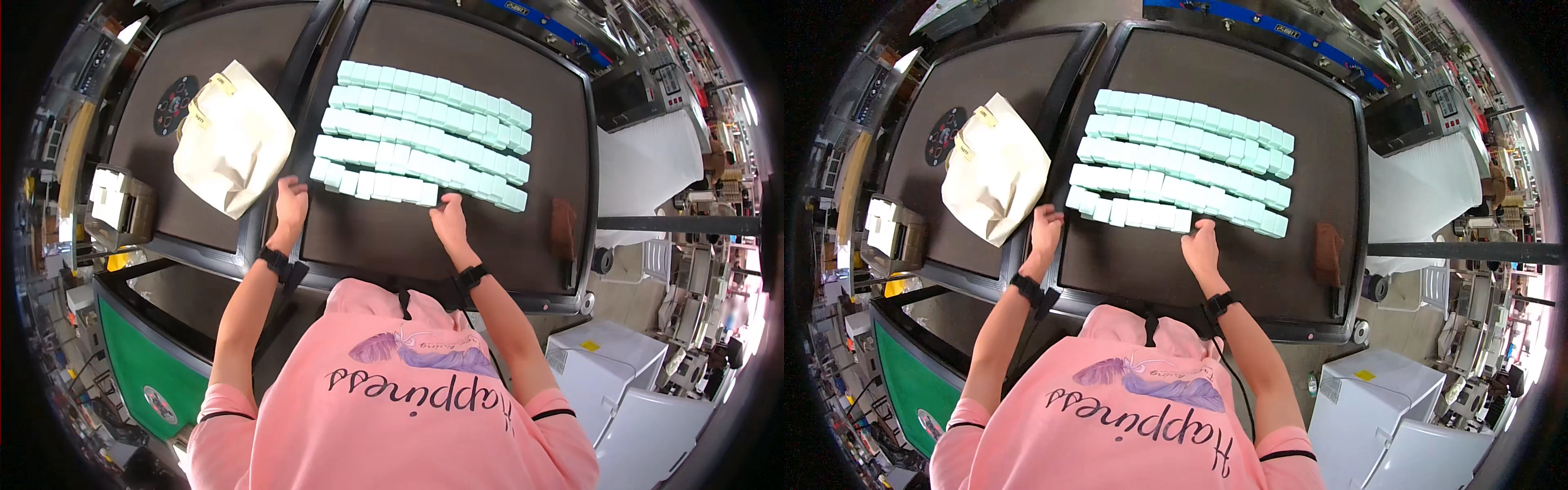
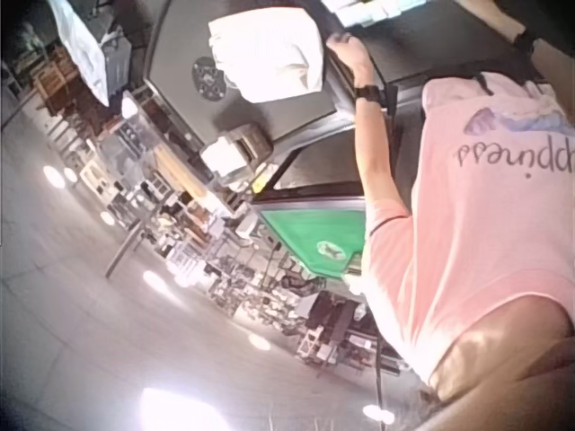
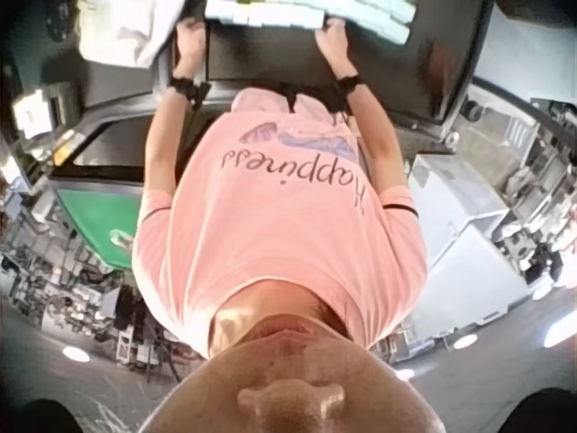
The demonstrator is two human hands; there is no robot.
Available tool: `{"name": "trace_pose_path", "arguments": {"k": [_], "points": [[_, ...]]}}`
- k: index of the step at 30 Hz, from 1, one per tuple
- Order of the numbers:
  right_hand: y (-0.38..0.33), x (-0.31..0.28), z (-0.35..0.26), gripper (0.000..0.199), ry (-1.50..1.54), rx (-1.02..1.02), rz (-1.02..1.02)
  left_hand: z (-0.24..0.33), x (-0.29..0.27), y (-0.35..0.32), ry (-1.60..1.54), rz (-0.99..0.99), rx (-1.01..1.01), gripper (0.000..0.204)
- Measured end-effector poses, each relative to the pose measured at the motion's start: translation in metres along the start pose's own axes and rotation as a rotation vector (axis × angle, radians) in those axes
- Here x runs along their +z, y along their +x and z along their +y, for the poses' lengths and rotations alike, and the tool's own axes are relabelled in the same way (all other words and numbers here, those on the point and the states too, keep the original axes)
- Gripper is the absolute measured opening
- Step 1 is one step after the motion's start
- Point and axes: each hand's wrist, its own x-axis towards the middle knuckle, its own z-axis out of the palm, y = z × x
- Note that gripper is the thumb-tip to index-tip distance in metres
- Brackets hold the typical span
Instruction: Organizing mahjong tiles on an automatic table and placing them into a tote bag.
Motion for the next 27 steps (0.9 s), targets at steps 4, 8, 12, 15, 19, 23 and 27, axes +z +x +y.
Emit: {"name": "trace_pose_path", "arguments": {"k": [4, 8, 12, 15, 19, 23, 27], "points": [[-0.015, -0.008, -0.033, 0.043, -0.116, 0.058, -0.147, -0.005, -0.001, -0.007, -0.228, -0.447, -0.466, 0.059], [-0.009, -0.001, -0.035, 0.048, -0.174, 0.128, -0.085, 0.013, 0.025, -0.007, -0.158, -0.479, -0.44, 0.06], [-0.02, 0.008, -0.028, 0.031, -0.139, 0.181, -0.145, 0.012, 0.034, 0.005, -0.158, -0.458, -0.432, 0.048], [-0.031, 0.014, -0.026, 0.016, 0.274, 0.134, -0.496, 0.013, 0.025, 0.004, -0.088, -0.455, -0.525, 0.053], [-0.026, 0.042, -0.032, 0.03, 0.304, -0.07, -0.647, 0.004, 0.024, 0.009, -0.225, -0.571, -0.454, 0.059], [0.01, 0.063, -0.026, 0.05, 0.377, -0.124, -0.532, 0.009, 0.041, 0.019, -0.36, -0.639, -0.396, 0.065], [0.003, 0.06, -0.035, 0.046, 0.207, -0.199, -0.387, 0.024, 0.038, 0.009, -0.232, -0.614, -0.414, 0.064]]}}
